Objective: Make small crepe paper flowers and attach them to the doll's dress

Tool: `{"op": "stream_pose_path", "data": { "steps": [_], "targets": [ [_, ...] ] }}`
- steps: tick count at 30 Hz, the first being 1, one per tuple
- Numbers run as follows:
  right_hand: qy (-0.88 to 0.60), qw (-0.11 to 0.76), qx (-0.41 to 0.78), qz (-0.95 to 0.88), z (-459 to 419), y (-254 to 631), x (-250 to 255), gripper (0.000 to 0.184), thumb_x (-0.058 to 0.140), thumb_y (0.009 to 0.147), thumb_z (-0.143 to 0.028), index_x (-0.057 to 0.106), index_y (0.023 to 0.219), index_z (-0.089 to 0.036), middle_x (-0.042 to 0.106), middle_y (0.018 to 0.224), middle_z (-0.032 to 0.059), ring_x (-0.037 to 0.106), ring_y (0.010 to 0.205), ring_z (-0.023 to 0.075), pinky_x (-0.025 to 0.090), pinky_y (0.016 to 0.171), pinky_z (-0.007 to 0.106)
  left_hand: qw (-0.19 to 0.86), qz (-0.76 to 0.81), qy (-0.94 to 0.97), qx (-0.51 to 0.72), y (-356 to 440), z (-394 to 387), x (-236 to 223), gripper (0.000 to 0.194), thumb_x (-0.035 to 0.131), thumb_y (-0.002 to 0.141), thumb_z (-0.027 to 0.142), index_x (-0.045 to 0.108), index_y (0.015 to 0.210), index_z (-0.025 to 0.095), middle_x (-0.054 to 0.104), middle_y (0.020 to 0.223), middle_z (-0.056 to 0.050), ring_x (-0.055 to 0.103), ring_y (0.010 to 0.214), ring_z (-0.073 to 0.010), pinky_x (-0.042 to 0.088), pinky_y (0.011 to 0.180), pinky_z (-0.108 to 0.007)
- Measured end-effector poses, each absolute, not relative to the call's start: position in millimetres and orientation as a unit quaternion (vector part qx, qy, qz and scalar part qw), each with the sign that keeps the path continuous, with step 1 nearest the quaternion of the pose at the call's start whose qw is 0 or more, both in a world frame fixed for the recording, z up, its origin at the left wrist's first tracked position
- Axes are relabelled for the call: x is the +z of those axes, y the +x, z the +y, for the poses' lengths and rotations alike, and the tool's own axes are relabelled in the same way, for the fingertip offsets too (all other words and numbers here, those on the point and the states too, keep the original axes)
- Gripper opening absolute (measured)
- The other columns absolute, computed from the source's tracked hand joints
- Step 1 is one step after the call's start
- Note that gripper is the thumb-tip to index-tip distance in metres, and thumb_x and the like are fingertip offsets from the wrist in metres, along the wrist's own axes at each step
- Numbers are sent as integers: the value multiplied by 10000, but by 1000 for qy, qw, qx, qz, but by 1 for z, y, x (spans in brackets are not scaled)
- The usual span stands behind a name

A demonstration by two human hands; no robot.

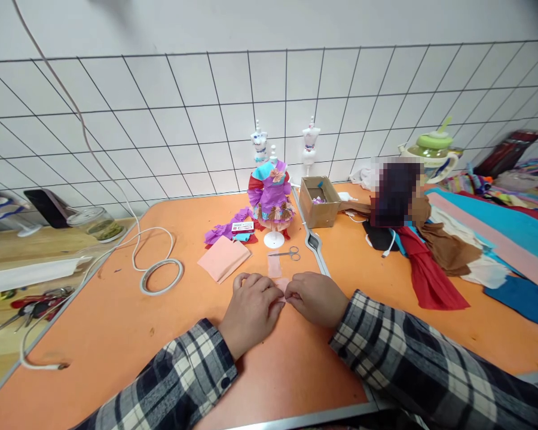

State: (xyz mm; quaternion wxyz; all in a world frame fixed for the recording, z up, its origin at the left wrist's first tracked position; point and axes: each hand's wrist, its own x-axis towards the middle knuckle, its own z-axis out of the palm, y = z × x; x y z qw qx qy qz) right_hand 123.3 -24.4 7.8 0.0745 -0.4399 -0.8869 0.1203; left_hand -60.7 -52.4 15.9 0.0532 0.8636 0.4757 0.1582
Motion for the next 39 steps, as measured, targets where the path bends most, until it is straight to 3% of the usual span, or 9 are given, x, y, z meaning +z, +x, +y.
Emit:
{"op": "stream_pose_path", "data": {
  "steps": [9, 15, 24, 39],
  "targets": [
    [-451, 86, 131, -879, -31, 126, 19, 183, 547, 884, -352, 698, 902, -250, 657, 853, 19, 584, 797, 166, 334, 635, 261, 61, 473, 863, 166, -61, -53, 17, 146, 551, 872, 227, 692, 836, 232, 658, 853, -22, 529, 889, -206, 265, 893, -454],
    [-452, 59, 130, -880, -27, 122, 12, 197, 531, 891, -307, 684, 800, -222, 647, 819, 16, 580, 777, 154, 314, 617, 265, 60, 469, 868, 154, -60, -52, 19, 179, 533, 879, 225, 701, 820, 249, 658, 854, -20, 527, 883, -206, 269, 876, -457],
    [-464, 108, 214, -853, -24, 124, 9, 165, 555, 853, -262, 709, 796, -238, 624, 775, -6, 548, 710, 118, 301, 601, 240, 64, 471, 866, 156, -61, -52, 18, 187, 526, 880, 209, 701, 844, 264, 656, 869, -11, 523, 895, -206, 262, 901, -466],
    [-465, 69, 156, -869, -26, 123, 14, 170, 549, 873, -269, 683, 776, -232, 644, 797, -5, 568, 722, 130, 284, 586, 255, 68, 477, 861, 163, -59, -52, 15, 154, 542, 863, 213, 689, 836, 250, 665, 829, -15, 532, 883, -211, 235, 955, -499]
  ]
}}
